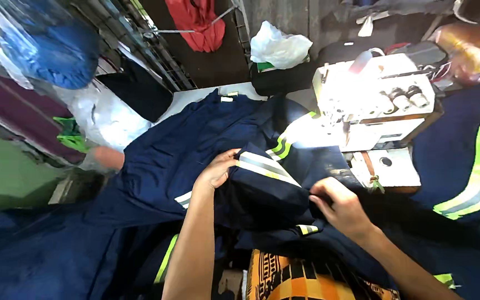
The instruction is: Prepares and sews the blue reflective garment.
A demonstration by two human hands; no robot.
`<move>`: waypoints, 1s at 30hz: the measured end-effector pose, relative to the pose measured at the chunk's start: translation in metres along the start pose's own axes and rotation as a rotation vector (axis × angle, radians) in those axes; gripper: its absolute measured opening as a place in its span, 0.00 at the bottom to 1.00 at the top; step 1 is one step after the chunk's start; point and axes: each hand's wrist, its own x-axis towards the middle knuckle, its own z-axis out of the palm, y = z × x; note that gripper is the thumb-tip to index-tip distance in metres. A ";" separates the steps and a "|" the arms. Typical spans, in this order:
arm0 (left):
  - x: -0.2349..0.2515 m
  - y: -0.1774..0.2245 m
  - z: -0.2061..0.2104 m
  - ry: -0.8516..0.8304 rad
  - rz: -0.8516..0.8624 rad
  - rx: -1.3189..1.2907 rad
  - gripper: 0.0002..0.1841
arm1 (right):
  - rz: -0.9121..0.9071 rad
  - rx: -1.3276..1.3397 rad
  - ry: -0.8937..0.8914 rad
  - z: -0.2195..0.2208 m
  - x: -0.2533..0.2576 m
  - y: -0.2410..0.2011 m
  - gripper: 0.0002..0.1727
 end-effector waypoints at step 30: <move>0.044 0.059 0.154 -0.054 0.910 0.968 0.21 | 0.635 0.759 0.258 -0.031 0.035 0.049 0.08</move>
